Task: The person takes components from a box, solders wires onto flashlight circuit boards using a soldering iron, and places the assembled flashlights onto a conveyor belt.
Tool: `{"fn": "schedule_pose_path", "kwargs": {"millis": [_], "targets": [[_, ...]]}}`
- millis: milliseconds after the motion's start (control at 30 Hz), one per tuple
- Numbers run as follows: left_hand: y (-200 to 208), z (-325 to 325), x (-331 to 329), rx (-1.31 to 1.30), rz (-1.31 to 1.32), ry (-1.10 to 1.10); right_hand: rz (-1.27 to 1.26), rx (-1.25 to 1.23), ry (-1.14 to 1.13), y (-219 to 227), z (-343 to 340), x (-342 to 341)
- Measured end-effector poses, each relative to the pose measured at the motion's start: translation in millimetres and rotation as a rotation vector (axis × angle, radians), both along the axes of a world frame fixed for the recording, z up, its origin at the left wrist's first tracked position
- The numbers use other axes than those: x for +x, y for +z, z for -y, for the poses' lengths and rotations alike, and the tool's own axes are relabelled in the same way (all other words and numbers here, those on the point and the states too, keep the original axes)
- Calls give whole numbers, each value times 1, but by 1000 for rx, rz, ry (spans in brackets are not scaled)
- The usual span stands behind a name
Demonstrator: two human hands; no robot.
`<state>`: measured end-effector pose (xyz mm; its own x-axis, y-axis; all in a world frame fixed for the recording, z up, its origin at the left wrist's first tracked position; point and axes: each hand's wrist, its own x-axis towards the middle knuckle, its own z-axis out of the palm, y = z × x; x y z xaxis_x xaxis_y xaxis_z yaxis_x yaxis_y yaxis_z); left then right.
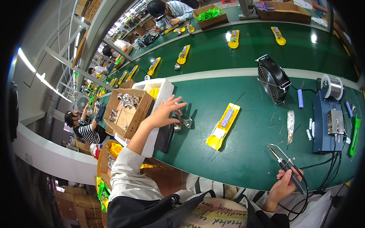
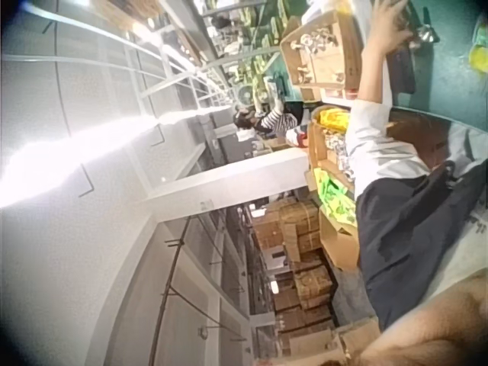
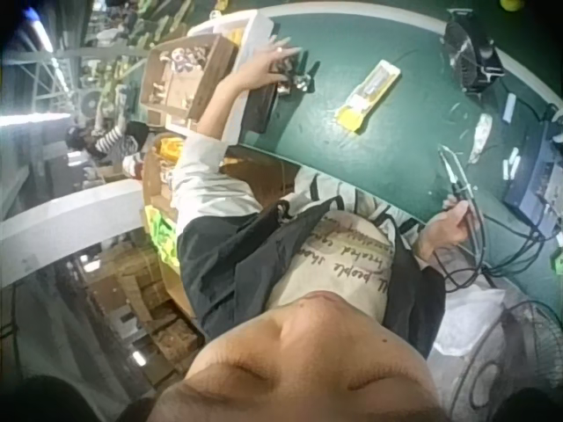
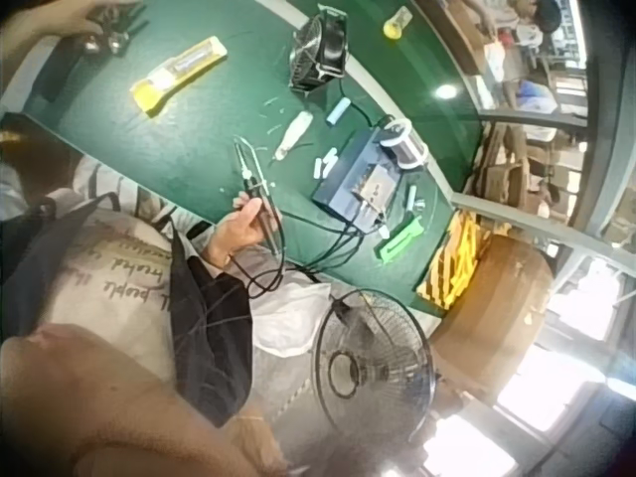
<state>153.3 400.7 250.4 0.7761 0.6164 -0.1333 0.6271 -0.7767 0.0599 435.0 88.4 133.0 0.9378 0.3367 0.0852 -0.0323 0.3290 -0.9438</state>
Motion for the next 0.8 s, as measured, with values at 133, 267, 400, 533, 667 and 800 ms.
{"fn": "schedule_pose_path", "kwargs": {"millis": [133, 267, 400, 533, 667, 800], "targets": [[6, 19, -15, -13, 378, 138, -9, 11, -31, 0, -1, -1], [-14, 39, -34, -115, 552, 584, -16, -19, -26, 7, -6, -5], [-29, 41, -27, -102, 592, 677, -3, -28, -6, 11, -5, -6], [-39, 36, -15, -138, 441, 767, 21, -41, -5, 9, -1, -4], [-58, 31, -13, -261, 595, 700, 1, -59, -24, 14, 0, -3], [-65, 35, -12, -254, 702, 671, 5, -8, 16, 11, -3, -2]]}}
